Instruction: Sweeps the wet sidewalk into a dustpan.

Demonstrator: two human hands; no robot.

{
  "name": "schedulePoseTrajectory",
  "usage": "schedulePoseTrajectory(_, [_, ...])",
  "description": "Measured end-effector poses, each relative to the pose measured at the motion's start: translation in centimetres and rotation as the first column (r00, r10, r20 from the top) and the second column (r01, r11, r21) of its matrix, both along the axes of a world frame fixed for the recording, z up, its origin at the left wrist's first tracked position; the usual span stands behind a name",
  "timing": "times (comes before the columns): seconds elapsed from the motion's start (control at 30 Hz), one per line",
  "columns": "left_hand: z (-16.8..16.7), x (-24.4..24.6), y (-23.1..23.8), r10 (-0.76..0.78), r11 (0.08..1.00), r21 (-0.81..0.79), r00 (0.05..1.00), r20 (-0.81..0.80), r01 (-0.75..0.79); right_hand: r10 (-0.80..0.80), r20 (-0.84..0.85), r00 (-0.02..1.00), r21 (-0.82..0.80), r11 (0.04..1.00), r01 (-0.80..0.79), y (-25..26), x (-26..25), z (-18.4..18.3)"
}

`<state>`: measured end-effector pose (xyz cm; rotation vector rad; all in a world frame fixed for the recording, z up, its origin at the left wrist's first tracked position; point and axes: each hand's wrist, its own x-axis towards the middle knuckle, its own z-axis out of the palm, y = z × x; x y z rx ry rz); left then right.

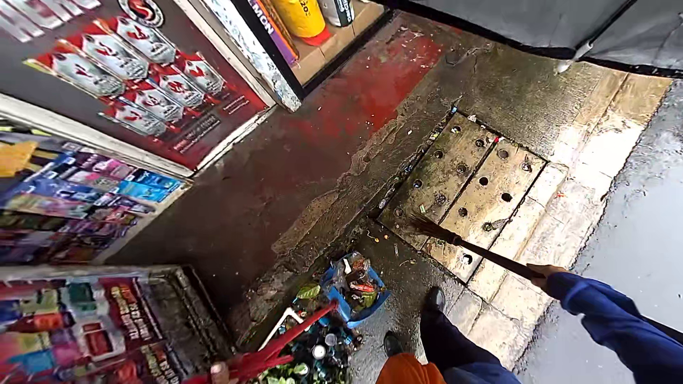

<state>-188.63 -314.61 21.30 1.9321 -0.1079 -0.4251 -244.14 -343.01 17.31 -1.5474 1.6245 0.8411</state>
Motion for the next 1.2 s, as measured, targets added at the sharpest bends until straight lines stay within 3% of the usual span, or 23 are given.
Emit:
schedulePoseTrajectory(0.1, [-2.2, 1.2, 1.1, -0.029, 0.996, 0.084, 1.0, 0.01, 0.028, -0.02, -0.067, 0.998, 0.02, 1.0, 0.021, -1.0, -0.2, 3.4])
schedulePoseTrajectory(0.23, [-1.3, 0.0, 0.2, 0.003, 0.998, 0.065, 0.998, 0.059, -0.006, -0.102, -0.184, 0.978, -0.039, 0.995, 0.097, -0.1, 3.9, -1.8])
schedulePoseTrajectory(0.33, [-0.7, -0.4, -0.3, 0.085, 0.995, 0.038, 0.995, 0.06, -0.087, 0.015, -0.175, 0.985, 0.07, 0.998, -0.002, 2.5, 7.4, -3.9])
schedulePoseTrajectory(0.43, [-1.4, 1.1, 1.0, 0.08, 0.996, 0.027, 0.994, 0.072, -0.082, 0.164, -0.111, 0.98, 0.165, 0.976, -0.144, 3.0, 7.3, -1.3])
schedulePoseTrajectory(0.53, [-1.9, 3.5, 4.2, 0.15, 0.988, 0.02, 0.988, 0.041, -0.151, 0.21, -0.063, 0.976, 0.156, 0.968, -0.198, 1.5, 7.9, 3.0])
schedulePoseTrajectory(0.6, [-0.8, 5.0, 6.0, 0.247, 0.968, 0.053, 0.969, 0.004, -0.246, 0.21, -0.079, 0.975, 0.113, 0.973, -0.2, 1.1, 10.1, 3.6])
schedulePoseTrajectory(0.67, [0.3, 5.1, 7.2, 0.306, 0.949, 0.08, 0.952, -0.018, -0.304, 0.178, -0.123, 0.976, 0.072, 0.983, -0.17, 1.6, 13.7, 1.3])
schedulePoseTrajectory(0.73, [0.6, 4.0, 8.1, 0.315, 0.947, 0.071, 0.949, -0.01, -0.314, 0.118, -0.146, 0.982, 0.038, 0.993, -0.114, 3.1, 16.8, -4.3])
schedulePoseTrajectory(0.8, [0.2, 2.1, 8.0, 0.329, 0.943, 0.041, 0.944, 0.009, -0.329, 0.211, -0.123, 0.97, 0.076, 0.976, -0.202, 4.3, 18.0, -8.2])
schedulePoseTrajectory(0.83, [-0.1, 1.3, 7.7, 0.341, 0.94, 0.031, 0.94, 0.01, -0.341, 0.332, -0.091, 0.939, 0.131, 0.939, -0.319, 4.2, 18.6, -7.8])
schedulePoseTrajectory(0.9, [-0.5, 0.1, 7.4, 0.33, 0.944, 0.023, 0.944, 0.007, -0.331, 0.482, 0.0, 0.876, 0.211, 0.857, -0.471, 3.0, 20.1, -2.3])
schedulePoseTrajectory(0.97, [-1.2, -0.6, 7.6, 0.302, 0.952, 0.041, 0.953, 0.018, -0.302, 0.502, 0.038, 0.864, 0.202, 0.843, -0.499, 1.7, 21.6, 3.6])
schedulePoseTrajectory(1.03, [-1.9, -0.6, 8.0, 0.292, 0.955, 0.05, 0.956, 0.032, -0.293, 0.525, 0.011, 0.851, 0.14, 0.842, -0.521, 0.9, 22.8, 5.2])
schedulePoseTrajectory(1.1, [-2.1, -0.3, 7.8, 0.284, 0.957, 0.05, 0.957, 0.06, -0.287, 0.533, -0.053, 0.844, 0.077, 0.845, -0.529, 0.5, 24.5, 3.6])
schedulePoseTrajectory(1.2, [-2.2, -0.3, 7.0, 0.264, 0.964, 0.021, 0.96, 0.092, -0.266, 0.401, -0.123, 0.908, -0.044, 0.912, -0.409, 1.6, 27.2, -2.4])
